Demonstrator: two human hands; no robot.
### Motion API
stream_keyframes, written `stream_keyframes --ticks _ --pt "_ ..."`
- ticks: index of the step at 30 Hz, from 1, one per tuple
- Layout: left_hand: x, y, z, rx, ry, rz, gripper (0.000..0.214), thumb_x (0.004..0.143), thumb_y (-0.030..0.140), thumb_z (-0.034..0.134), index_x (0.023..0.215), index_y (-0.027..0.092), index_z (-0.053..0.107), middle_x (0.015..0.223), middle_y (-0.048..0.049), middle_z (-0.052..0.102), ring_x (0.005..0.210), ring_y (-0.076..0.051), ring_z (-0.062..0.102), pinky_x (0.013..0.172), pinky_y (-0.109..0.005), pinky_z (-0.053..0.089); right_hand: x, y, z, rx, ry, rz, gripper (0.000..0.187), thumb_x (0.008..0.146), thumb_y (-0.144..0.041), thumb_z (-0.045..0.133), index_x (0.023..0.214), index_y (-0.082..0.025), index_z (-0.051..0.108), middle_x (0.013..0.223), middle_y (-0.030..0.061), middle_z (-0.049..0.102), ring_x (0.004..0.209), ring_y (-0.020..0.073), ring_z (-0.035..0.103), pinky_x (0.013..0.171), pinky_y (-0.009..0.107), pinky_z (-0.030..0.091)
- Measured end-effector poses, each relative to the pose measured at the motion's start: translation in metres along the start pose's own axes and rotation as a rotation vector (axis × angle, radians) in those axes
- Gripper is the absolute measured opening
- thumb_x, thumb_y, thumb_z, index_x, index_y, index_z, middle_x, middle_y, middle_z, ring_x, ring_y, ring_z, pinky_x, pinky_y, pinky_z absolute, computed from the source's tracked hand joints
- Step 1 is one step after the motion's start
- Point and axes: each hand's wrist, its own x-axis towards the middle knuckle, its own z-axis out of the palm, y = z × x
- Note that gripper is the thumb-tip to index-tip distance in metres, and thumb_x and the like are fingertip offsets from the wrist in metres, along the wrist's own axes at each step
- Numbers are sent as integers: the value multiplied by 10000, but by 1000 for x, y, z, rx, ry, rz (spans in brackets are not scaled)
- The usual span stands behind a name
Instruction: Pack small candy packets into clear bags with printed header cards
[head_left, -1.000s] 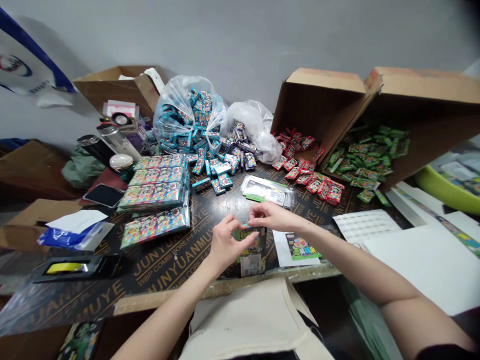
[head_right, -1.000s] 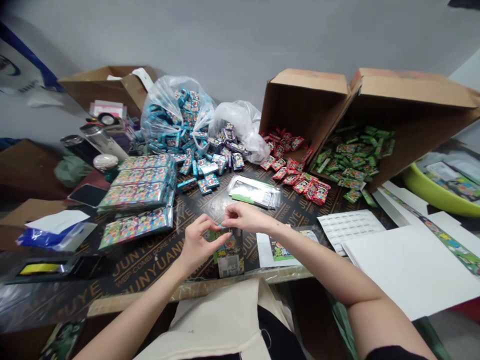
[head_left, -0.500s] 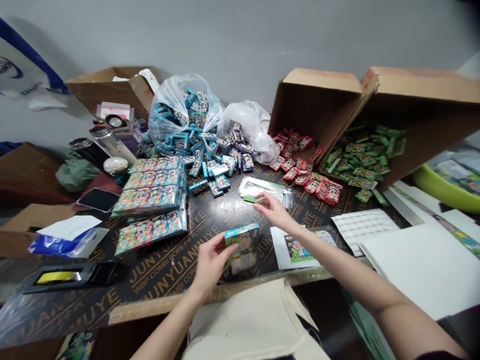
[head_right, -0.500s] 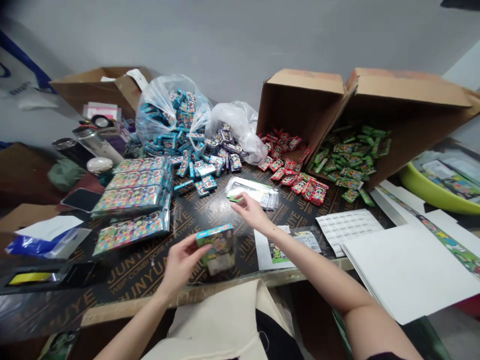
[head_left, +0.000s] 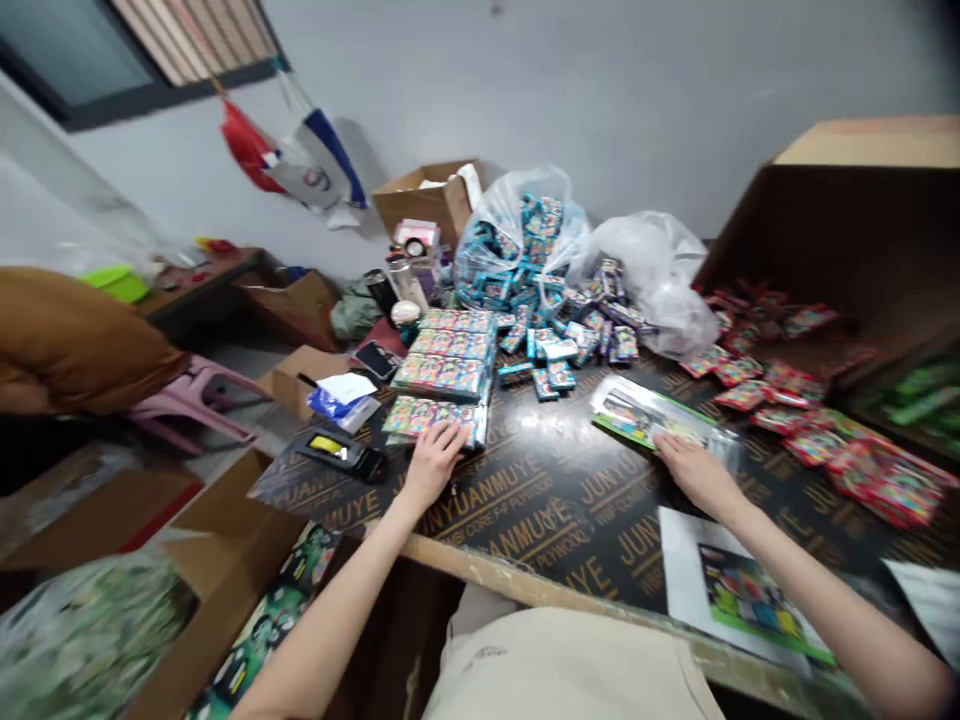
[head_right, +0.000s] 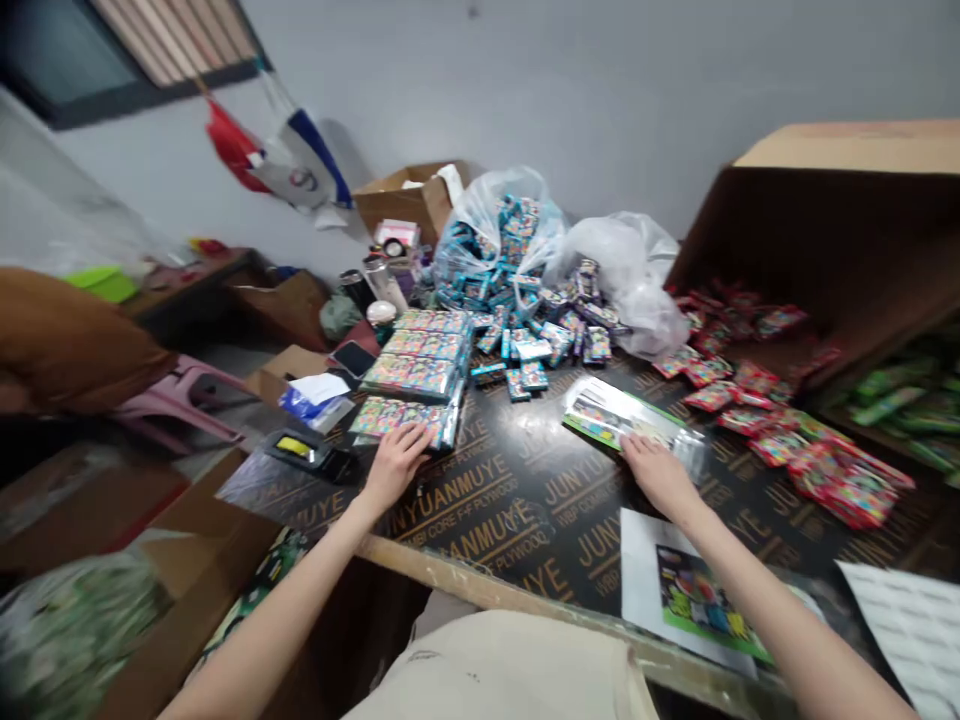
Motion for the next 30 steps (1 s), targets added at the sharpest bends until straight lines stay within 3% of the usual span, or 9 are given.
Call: stream_keyframes --ticks 4,7,9,12,15,19,23,26,30 --pt "8 0 -5 -70 41 -73 285 814 171 500 1079 209 599 1153 -112 594 1116 -256 476 961 -500 339 0 1 -20 -101 186 6 363 845 -156 333 1127 -174 560 988 143 661 725 235 650 548 322 451" --pt "14 33 -2 -133 97 -117 481 749 326 613 1199 194 508 1234 -130 528 1173 -268 424 1003 -480 297 4 -37 -47 -143 413 59 381 883 -225 380 1234 -139 500 859 175 681 553 190 618 458 316 367" --pt "19 69 9 -536 173 -179 767 629 410 711 1295 201 394 1274 -149 480 1200 -279 398 1028 -468 257 4 -82 -63 -79 534 18 413 878 -220 425 1287 -162 445 781 148 687 488 165 590 472 311 374" --pt "31 124 30 -1257 26 -165 1151 486 432 789 1393 265 100 1360 -142 355 1228 -281 368 1007 -440 280 -2 -154 -83 216 545 -169 475 869 -177 435 1335 -218 353 847 99 688 538 152 621 527 269 445" --pt "35 158 40 -1752 -9 -288 879 594 459 691 1337 244 275 1177 -111 500 1081 -248 494 952 -412 326 -4 -192 -101 518 391 -285 460 863 -211 446 1315 -194 364 1068 116 626 886 207 634 751 307 495" --pt "24 171 35 -1909 -357 -343 495 605 401 656 1030 157 581 939 -84 558 899 -218 523 762 -331 426 7 -176 -126 669 442 -16 388 823 -321 508 1189 -197 480 1147 109 557 1066 252 528 915 406 412" --pt "10 174 29 -1897 -559 -355 465 562 312 693 992 155 609 915 -70 560 865 -208 517 705 -301 430 14 -147 -135 778 396 149 352 774 -367 577 1075 -201 503 999 76 568 921 219 554 825 379 436" --pt "6 172 28 -1898 -557 -434 633 542 216 706 1152 205 537 1034 -66 562 965 -230 513 793 -329 405 14 -138 -136 818 281 113 256 741 -362 627 900 -192 521 831 36 549 780 183 533 713 318 438" --pt "7 161 29 -1788 -582 -438 778 470 129 757 1201 227 508 1113 -60 572 1076 -252 471 908 -360 343 14 -130 -141 822 11 -138 241 723 -388 646 710 -173 538 791 45 546 800 190 504 745 323 415"
